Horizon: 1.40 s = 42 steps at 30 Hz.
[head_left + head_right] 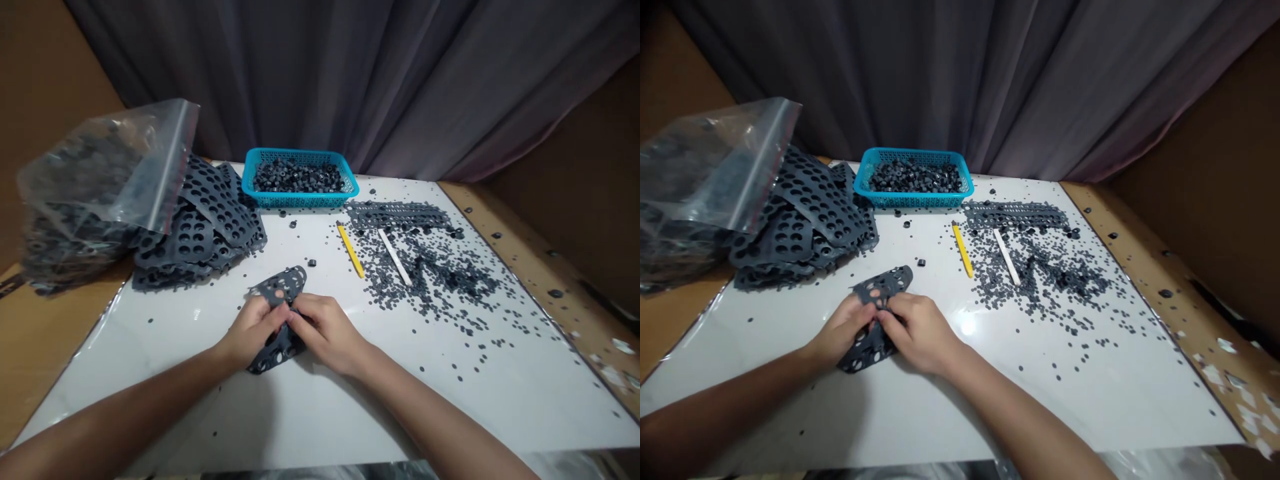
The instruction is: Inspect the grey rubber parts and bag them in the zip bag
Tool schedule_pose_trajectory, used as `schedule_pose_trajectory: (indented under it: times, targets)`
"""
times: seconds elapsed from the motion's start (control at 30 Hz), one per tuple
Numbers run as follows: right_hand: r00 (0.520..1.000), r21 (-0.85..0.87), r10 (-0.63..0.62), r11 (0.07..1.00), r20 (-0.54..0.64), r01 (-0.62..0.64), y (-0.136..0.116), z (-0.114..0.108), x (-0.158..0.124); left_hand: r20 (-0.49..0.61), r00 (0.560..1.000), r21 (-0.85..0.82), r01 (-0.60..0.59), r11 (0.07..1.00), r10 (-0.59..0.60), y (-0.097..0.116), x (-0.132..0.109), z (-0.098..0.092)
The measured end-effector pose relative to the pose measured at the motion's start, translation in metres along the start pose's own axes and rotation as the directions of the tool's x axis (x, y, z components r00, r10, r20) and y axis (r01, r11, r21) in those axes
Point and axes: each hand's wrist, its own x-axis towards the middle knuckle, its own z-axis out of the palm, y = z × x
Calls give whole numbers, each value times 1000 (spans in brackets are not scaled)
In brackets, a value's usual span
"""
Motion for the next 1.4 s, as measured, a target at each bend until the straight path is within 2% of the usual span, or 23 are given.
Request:
schedule_pose_trajectory:
  times: [0.1, 0.17, 0.2, 0.23, 0.3, 0.37, 0.43, 0.5, 0.53, 0.57, 0.6, 0.63, 0.7, 0.73, 0.77, 0.83, 0.93, 1.03, 1.1, 1.23, 1.3, 1.33, 1.4]
  targets:
    - [998, 162, 34, 986, 50, -42, 7, -3, -1, 143, 988, 219, -83, 972, 52, 7, 3, -6]
    - [991, 294, 89, 949, 104, -116, 13, -3, -1, 226, 974, 318, -81, 945, 7, 10, 5, -10]
    - [984, 369, 113, 916, 139, -158, 17, -2, 0, 284, 958, 304, -61, 951, -30, 11, 6, -12]
    - [975, 457, 126, 867, 184, -198, 20, -1, 1, 349, 935, 244, -21, 969, -68, 11, 7, -13]
    - [949, 659, 98, 698, 301, -281, 24, 1, 3, 439, 886, 32, 149, 988, -148, 11, 8, -16]
    - [925, 788, 32, 512, 379, -341, 26, 1, 5, 455, 863, -152, 318, 936, -219, 10, 7, -19]
    - [946, 872, 8, 385, 324, -302, 25, -5, 7, 404, 877, -259, 381, 888, -259, 11, 4, -22]
    - [988, 933, 43, 324, 150, -156, 23, -14, 7, 321, 906, -316, 377, 870, -276, 12, 4, -25]
    - [996, 944, 62, 318, 70, -86, 22, -18, 7, 252, 921, -344, 373, 861, -298, 13, 4, -25]
    - [997, 936, 70, 350, 14, -38, 20, -22, 6, 171, 930, -364, 366, 856, -325, 14, 5, -25]
    - [998, 902, 66, 432, -7, -23, 17, -25, 4, 94, 934, -368, 355, 860, -345, 15, 7, -24]
    - [998, 832, 56, 554, -3, -29, 15, -27, 3, 27, 937, -353, 336, 873, -349, 16, 9, -22]
    - [999, 578, 41, 816, -33, -14, 7, -27, -1, -64, 951, -276, 275, 921, -303, 17, 12, -17]
    - [997, 419, 21, 908, -71, 11, 3, -25, -3, -90, 960, -226, 239, 944, -265, 18, 12, -15]
    - [994, 269, -7, 963, -110, 36, -1, -23, -4, -112, 969, -172, 200, 964, -221, 18, 11, -12]
    - [989, 46, -64, 996, -137, 71, -7, -17, -6, -156, 981, -51, 109, 993, -116, 20, 8, -8]
    - [994, -94, -73, 993, -85, 65, -14, -8, -7, -115, 992, 158, -25, 987, 44, 22, 1, -3]
    - [998, -100, -44, 994, -45, 39, -16, -5, -5, -56, 994, 242, -77, 967, 93, 20, -4, 1]
    - [1000, -39, -21, 999, -18, 21, -16, -7, -4, -23, 997, 192, -68, 979, 74, 19, -4, 1]
    - [999, 197, 53, 979, -2, -52, -9, -13, -4, 185, 982, 203, -62, 977, 24, 19, -4, -2]
    - [992, 448, 107, 885, 72, -128, -4, -12, -3, 240, 969, 153, 23, 988, -59, 21, -5, -4]
    - [984, 596, 118, 783, 136, -177, -1, -10, -3, 258, 961, 74, 88, 993, -104, 23, -5, -4]
    - [964, 828, 93, 497, 248, -261, 2, -4, -3, 329, 931, -116, 205, 972, -157, 26, -6, -6]
